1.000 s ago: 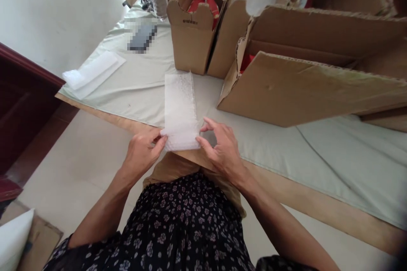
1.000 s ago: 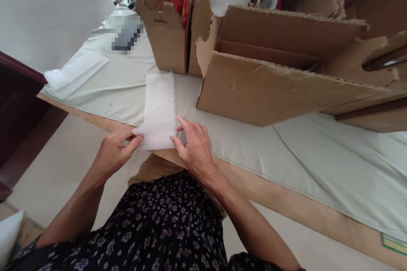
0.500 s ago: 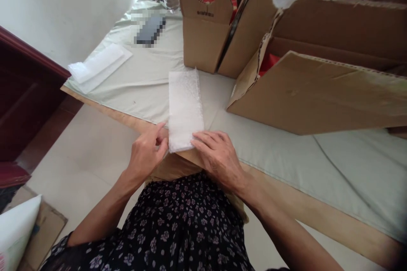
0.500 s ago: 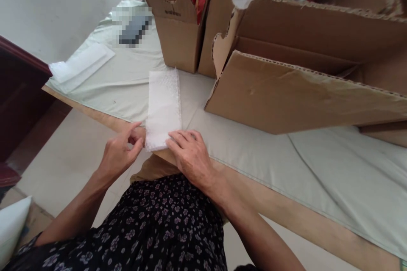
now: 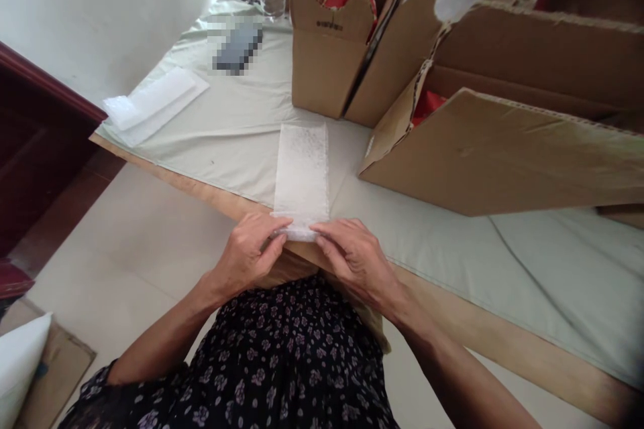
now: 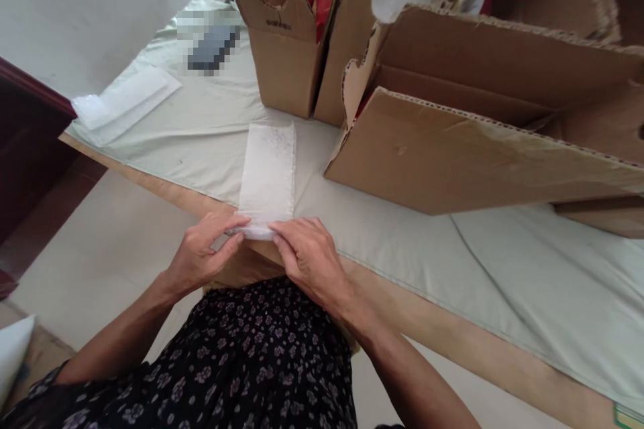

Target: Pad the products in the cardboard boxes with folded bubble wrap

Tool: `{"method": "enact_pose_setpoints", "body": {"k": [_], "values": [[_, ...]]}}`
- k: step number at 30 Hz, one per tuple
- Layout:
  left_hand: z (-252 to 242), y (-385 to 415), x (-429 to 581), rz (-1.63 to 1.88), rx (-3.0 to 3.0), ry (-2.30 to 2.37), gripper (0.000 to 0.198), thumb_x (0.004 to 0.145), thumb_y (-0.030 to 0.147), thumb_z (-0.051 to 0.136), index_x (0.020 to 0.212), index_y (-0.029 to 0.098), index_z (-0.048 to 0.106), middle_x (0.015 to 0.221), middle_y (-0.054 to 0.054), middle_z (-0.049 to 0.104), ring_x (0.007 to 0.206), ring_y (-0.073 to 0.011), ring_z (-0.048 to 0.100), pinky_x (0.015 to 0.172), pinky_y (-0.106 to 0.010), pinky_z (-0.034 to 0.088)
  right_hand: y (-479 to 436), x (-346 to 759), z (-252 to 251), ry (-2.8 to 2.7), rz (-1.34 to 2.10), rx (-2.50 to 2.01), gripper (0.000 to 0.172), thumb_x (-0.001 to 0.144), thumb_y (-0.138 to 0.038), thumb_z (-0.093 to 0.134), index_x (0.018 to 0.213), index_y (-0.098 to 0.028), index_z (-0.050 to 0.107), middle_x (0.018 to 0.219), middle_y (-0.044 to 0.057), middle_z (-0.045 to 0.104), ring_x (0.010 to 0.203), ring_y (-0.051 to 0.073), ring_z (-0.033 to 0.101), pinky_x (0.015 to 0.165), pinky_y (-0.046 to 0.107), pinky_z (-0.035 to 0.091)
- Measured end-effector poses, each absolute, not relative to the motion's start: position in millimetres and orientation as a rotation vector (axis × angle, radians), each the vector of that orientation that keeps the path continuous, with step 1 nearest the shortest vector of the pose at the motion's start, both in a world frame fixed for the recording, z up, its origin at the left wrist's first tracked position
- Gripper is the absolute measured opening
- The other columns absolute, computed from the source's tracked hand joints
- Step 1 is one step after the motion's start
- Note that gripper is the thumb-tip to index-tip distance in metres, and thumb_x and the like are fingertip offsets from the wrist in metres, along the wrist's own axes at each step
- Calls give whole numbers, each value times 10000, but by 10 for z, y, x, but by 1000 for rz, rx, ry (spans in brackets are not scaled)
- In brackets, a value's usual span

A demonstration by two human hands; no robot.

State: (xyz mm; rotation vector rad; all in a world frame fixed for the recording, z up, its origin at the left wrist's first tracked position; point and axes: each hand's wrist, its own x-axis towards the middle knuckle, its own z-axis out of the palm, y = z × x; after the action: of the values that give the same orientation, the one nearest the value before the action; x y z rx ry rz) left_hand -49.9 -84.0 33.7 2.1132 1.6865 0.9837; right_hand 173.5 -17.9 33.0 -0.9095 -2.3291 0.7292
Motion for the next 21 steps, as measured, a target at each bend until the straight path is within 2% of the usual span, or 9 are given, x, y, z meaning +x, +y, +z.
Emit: {"method": "enact_pose_setpoints", "body": {"k": [4,8,12,16,18,21], "values": [[343,-749,-493,971,2009,1748,268,1017,226,565,1239,165,700,1093,-94,794,898,-189,736,852,-331,616,-237,1794,402,-2298,405,-961,230,1026,-233,569,1224,-227,685,1211,100,751,1077,251,703,919,420,528],[242,-635,-489,1008,2070,1860,255,1015,196,552,1207,138,710,1128,-126,744,1050,-232,702,948,-383,597,-222,1726,395,-2445,183,-814,196,1008,-184,600,1186,-213,679,1240,86,744,1149,245,660,977,415,472],[210,-693,-494,1072,2111,1904,247,1013,262,595,1213,170,707,1212,-142,705,1135,-266,667,1009,-444,570,-59,1637,335,-2556,223,-787,189,1047,-189,533,1113,-215,708,1162,60,773,1120,236,655,979,426,432],[259,-817,-514,1070,2209,1765,225,1005,256,612,1208,206,697,1172,-109,737,1180,-267,665,1063,-445,528,65,1660,341,-2510,515,-802,212,1066,-224,516,1150,-215,710,1087,49,781,1002,212,672,941,401,448],[264,-780,-538,1056,2205,1751,217,1018,216,578,1199,190,694,1104,-99,759,1124,-255,681,1032,-429,528,75,1684,353,-2471,560,-825,230,1070,-249,517,1210,-213,697,1119,60,774,1019,218,673,945,395,460],[223,-577,-586,1024,2163,1824,222,1026,234,565,1186,159,699,1064,-104,768,1023,-253,682,963,-430,537,60,1686,361,-2428,339,-906,263,1063,-260,520,1271,-205,672,1276,114,723,1142,261,644,968,425,465]]}}
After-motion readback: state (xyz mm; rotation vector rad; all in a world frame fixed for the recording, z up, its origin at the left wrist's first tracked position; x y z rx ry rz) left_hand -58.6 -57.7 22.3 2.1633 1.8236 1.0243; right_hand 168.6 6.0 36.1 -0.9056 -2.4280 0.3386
